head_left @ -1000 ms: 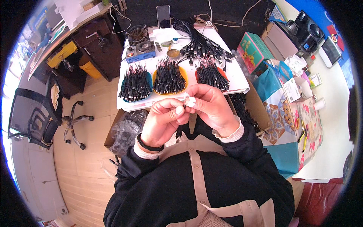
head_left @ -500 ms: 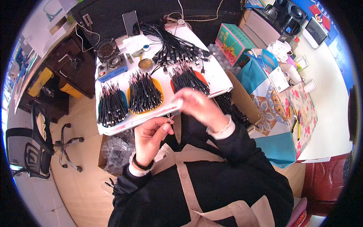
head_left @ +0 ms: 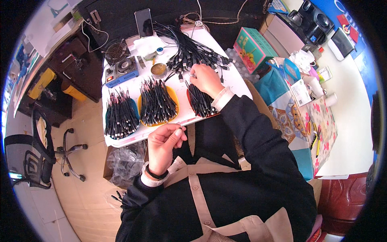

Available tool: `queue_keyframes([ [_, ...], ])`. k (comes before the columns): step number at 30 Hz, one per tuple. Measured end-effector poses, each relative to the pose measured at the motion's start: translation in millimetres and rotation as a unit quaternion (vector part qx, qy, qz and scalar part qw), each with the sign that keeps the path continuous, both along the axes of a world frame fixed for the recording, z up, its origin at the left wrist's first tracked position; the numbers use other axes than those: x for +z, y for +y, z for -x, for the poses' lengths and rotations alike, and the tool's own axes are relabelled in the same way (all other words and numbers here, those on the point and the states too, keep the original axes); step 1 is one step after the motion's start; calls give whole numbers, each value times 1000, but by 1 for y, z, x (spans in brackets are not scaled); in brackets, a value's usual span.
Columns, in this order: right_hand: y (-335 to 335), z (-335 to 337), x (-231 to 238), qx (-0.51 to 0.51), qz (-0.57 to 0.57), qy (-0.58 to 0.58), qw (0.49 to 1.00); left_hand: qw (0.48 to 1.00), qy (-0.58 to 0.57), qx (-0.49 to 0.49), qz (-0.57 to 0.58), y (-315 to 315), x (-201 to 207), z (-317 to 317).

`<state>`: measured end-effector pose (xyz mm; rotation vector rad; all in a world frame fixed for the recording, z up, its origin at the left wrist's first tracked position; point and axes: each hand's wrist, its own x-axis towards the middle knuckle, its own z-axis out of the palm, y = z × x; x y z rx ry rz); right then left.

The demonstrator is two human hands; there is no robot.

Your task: The person repeatedly picks up small black cables and white connectors, aligns them, and presses them together by hand. They place each assembled unit into a tray on the table. The process is repeated continuously throughout the clip.

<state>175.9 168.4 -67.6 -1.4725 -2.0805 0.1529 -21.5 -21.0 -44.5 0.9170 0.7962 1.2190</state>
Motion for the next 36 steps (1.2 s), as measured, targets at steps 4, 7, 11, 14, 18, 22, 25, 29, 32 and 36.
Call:
queue_keyframes([
  [4, 9, -2, 10, 54, 81, 135, 986, 1000, -7, 11, -3, -2, 0, 6],
  [7, 5, -7, 27, 93, 24, 191, 977, 999, -15, 28, -6, -1, -2, 9],
  [11, -3, -6, 65, 115, 35, 290, 950, 998, -36, 45, -19, 3, -2, 4],
  [14, -27, -5, 100, 144, 12, 347, 927, 994, -43, 77, -68, 5, 9, 2],
  [18, -106, 9, 113, 181, 83, 366, 909, 986, -59, 107, -115, 7, 29, -4],
  [22, -170, 32, 86, 179, 119, 463, 860, 987, -85, 88, -108, -3, 37, -15],
  [25, -186, 34, 74, 160, 72, 466, 867, 992, -62, 68, -86, -16, 37, -20],
  [29, -194, 27, 74, 183, 60, 449, 873, 994, -26, 53, -88, -26, 39, -21],
  [32, -198, 19, 78, 202, 86, 433, 874, 994, -32, 48, -97, -28, 41, -21],
  [36, -198, 14, 79, 216, 63, 465, 856, 994, -48, 33, -92, -30, 42, -21],
])
